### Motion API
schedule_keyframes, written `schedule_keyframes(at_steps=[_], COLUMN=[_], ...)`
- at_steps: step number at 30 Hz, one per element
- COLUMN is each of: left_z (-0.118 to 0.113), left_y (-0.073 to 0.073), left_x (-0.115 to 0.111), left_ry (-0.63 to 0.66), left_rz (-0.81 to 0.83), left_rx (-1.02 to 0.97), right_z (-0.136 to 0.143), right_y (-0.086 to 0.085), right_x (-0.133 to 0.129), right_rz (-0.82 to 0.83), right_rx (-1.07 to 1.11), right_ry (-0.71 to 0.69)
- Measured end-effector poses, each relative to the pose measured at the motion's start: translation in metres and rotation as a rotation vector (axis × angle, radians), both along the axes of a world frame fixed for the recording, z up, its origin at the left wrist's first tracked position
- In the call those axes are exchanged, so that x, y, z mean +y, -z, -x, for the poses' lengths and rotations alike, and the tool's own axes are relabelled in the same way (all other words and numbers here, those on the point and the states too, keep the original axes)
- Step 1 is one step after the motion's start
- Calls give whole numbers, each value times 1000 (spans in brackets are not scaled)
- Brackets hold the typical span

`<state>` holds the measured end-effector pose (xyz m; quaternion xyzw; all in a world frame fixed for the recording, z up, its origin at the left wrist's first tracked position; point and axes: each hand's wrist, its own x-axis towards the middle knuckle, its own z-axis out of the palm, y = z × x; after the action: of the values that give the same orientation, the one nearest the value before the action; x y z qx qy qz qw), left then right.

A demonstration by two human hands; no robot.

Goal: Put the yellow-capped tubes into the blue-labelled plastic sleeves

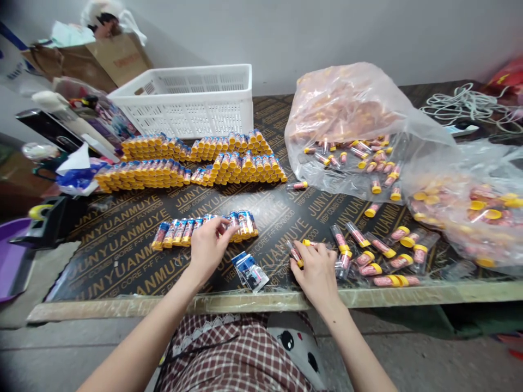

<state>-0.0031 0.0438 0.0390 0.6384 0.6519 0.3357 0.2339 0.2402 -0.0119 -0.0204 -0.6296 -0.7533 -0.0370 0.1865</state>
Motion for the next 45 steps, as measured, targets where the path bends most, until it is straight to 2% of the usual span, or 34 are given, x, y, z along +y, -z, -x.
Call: schedule_keyframes(at_steps=[4, 7, 10, 15, 22, 24, 29, 32, 38, 45], left_z=[-1, -2, -3, -2, -1, -1, 0, 0, -3, -4], left_y=[24, 41, 45, 44, 38, 35, 28, 24, 19, 17], left_x=[-32, -43, -45, -46, -47, -46, -42, -41, -40, -40], left_ry=[127, 112, 103, 139, 120, 95, -33, -110, -215, -346], left_rz=[198, 271, 264, 230, 172, 193, 439, 503, 549, 488], left_rx=[-4, -68, -84, -60, -62, -179, -839, -1070, -1248, -1271], right_z=[6, 11, 15, 17, 26, 28, 35, 40, 50, 56], right_y=[-5, -12, -17, -21, -25, -27, -31, -32, -34, -33], right_x=[-1, -2, -4, -8, -15, -17, -28, -37, -45, -49], right_rz=[-14, -5, 6, 4, 34, 6, 43, 72, 56, -37], right_rx=[249, 469, 538, 564, 674, 723, 897, 928, 918, 851], right_ry=[-21, -31, -16, -31, -29, -57, -97, -107, -111, -169])
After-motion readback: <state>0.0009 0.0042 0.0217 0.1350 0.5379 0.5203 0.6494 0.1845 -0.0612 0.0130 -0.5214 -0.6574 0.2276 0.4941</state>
